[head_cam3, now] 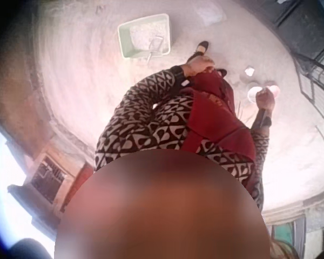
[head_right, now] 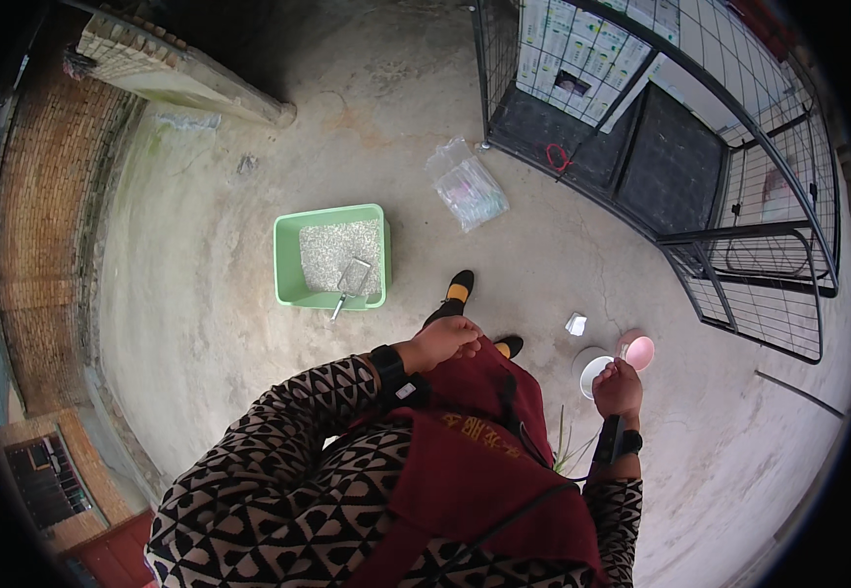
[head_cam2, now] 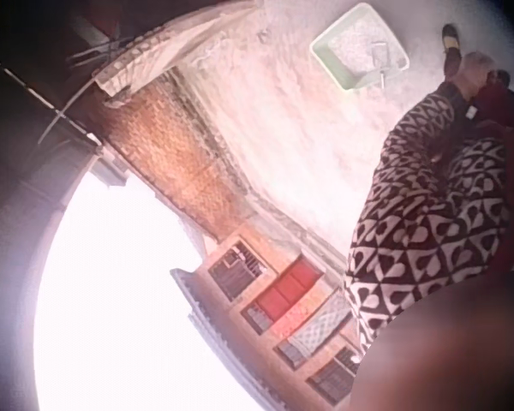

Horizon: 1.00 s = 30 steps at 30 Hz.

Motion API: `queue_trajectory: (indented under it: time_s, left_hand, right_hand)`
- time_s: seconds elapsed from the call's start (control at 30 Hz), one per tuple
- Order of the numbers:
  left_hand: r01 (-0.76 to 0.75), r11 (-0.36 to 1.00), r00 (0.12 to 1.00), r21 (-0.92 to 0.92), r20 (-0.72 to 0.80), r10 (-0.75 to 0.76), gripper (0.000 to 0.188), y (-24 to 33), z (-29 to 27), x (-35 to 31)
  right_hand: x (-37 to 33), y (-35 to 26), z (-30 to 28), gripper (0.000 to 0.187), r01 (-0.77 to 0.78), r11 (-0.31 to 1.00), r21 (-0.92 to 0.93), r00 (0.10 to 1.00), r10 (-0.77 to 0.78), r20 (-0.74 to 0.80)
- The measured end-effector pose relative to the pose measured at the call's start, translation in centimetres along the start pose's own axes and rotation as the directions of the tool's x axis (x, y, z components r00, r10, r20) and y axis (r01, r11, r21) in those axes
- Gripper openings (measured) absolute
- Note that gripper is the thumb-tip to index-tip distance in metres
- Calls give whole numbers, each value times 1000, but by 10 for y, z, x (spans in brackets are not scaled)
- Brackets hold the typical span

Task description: The person assembles a wire pet cage by attaching panels and securing the base. They then place a litter box filled with litter inside the cage and close the cage door.

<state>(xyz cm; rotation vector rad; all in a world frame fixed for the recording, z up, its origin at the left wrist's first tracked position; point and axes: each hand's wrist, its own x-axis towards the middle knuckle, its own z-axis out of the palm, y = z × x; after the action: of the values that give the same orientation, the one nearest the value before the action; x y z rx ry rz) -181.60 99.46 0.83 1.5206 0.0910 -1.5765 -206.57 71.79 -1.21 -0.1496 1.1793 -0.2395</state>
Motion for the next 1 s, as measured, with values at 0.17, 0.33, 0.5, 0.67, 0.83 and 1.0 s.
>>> queue_trajectory:
  time_s: [0.17,0.33,0.5,0.67,0.83,1.0]
  left_hand:
    - [-68,978,986,-199,-166,35,22,-62,-52,-66]
    - [-144,908,959,-394,-283,29,22,-116,-132,-124]
    - [-106,935,918,-340,-396,-40,21,-177,-266,-137]
    - [-61,948,845,-312,-521,-117,23,-280,-409,-62]
    - [90,981,789,172,-614,36,34,-376,-470,42]
    - [99,970,685,221,-722,94,45,-442,-492,149]
  right_hand:
    - [5,49,82,6,-96,961,-258,989,122,85]
    - [2,132,167,5,-87,864,-496,973,180,142]
    - [31,254,229,7,-140,793,-593,973,221,67]
    - [104,411,232,8,-281,709,-647,954,278,-110]
    - [199,541,197,9,-407,621,-670,900,397,-180]
    - [299,638,147,12,-523,571,-632,846,440,-302]
